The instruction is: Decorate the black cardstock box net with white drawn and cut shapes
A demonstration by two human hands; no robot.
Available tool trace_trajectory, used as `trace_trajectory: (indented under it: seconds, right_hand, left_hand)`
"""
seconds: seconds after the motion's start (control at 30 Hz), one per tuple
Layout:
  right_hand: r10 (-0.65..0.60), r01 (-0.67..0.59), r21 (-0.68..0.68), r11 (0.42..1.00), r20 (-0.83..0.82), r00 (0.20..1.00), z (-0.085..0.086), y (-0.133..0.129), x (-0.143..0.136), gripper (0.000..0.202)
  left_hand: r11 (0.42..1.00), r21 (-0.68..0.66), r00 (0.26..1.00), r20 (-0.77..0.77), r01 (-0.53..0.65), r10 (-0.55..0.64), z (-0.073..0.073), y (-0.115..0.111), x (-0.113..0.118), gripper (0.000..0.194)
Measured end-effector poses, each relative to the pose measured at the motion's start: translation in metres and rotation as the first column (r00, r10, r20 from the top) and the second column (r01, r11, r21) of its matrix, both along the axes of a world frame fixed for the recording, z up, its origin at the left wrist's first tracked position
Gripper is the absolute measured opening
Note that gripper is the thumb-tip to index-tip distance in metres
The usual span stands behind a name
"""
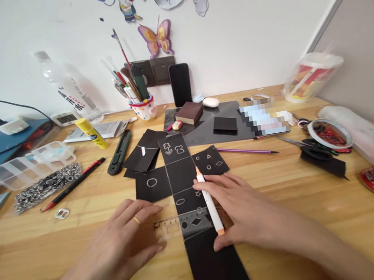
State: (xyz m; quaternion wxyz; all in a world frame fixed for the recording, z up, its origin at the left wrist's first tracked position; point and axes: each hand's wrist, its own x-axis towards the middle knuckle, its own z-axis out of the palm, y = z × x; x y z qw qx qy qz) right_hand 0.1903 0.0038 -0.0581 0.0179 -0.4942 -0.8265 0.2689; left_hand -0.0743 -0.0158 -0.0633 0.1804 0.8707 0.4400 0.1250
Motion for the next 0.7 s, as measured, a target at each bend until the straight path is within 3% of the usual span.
trace_trajectory:
  seconds: [0.27,0.7]
  right_hand:
    - [0.005,-0.006,-0.025,1.000,-0.020,1.000,0.002,0.000,0.000,0.100]
    - [0.004,-0.004,-0.001,1.000,0.000,1.000,0.001,-0.001,-0.005,0.099]
  left_hand:
    - [0.995,-0.087,0.998,0.060,0.042,-0.037,-0.002,0.003,0.001,0.007]
    - [0.997,0.015,0.997,0.005,0.072,-0.072,-0.003,0.012,0.038,0.017]
